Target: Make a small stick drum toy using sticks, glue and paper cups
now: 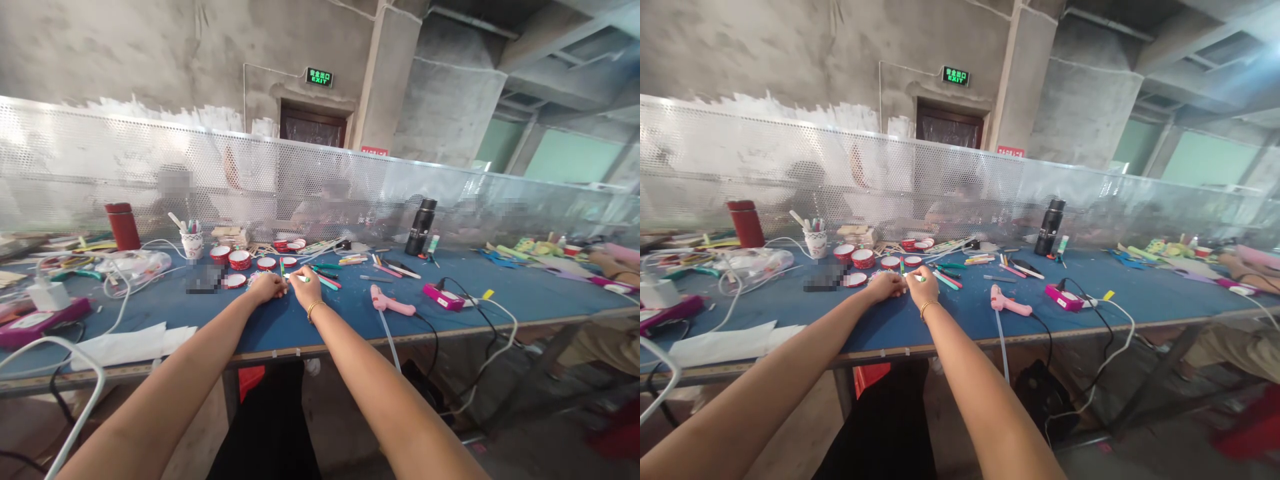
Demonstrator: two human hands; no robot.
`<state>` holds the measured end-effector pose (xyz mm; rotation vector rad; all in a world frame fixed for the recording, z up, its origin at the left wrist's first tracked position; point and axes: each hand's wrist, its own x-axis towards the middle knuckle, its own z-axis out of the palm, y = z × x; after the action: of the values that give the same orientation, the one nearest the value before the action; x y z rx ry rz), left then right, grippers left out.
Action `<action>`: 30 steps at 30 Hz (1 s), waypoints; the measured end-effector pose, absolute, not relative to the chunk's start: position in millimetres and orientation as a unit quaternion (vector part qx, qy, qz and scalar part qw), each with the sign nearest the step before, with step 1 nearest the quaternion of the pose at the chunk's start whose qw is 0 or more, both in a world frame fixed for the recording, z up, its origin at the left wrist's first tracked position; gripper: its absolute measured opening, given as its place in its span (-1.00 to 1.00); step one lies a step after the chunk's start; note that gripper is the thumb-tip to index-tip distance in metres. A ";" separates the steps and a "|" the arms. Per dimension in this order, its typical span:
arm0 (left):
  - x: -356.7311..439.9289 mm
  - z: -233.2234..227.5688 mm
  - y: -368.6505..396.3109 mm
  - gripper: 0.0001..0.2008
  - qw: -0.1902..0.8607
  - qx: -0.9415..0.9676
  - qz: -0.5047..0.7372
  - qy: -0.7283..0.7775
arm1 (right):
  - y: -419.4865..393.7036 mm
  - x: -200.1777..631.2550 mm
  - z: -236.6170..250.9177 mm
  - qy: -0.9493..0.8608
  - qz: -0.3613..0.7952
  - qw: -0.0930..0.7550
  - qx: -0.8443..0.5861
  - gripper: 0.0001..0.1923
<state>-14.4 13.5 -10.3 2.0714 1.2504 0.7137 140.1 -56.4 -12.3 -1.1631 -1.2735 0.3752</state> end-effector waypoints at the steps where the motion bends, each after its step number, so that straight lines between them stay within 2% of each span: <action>1: -14.4 -10.0 13.2 -0.73 0.303 0.784 0.268 0.472 | -56.5 140.6 -12.2 -0.552 0.162 0.633 -0.517 -0.88; 30: -13.9 -3.6 5.3 -0.73 0.307 0.782 0.267 0.472 | -55.0 140.2 -12.9 -0.558 0.165 0.641 -0.501 -0.88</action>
<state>-13.9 5.3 -3.6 2.0693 1.2479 0.7071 140.2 -55.0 -12.9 -1.1411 -1.2710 0.3764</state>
